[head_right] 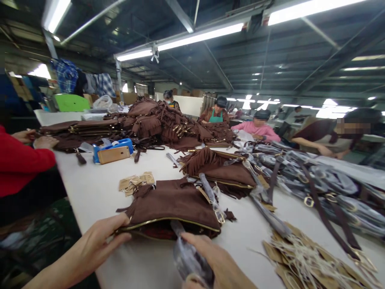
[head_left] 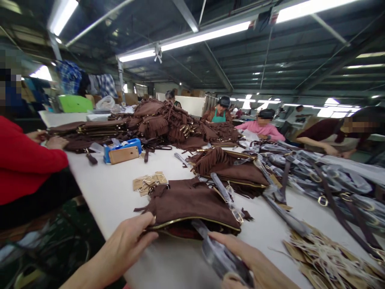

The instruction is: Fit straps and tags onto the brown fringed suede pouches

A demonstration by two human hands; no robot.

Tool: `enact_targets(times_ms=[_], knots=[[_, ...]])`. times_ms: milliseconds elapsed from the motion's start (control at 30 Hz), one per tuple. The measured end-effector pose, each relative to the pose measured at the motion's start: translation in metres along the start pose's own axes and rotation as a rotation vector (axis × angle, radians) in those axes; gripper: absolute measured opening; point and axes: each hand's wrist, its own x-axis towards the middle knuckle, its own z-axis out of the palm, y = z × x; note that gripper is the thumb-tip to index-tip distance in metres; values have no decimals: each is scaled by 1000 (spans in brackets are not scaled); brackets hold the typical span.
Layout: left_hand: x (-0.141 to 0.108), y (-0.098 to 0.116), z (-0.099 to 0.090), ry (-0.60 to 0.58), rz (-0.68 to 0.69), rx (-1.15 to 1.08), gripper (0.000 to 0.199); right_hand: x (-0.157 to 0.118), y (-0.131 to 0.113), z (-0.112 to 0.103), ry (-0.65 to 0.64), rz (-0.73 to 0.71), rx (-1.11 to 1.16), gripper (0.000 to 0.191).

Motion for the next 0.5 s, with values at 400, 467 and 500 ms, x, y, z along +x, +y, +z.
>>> enact_targets(times_ms=[400,467,500], knots=[[-11,7,-13,-145,-211,-479,4,89,30,24,106,-258,-92,45],[-14,9,-13,-194,-227,-540,7,92,24,29,226,-192,-183,38],[-16,11,-13,-213,-231,-532,7,93,20,36,308,-157,-245,35]])
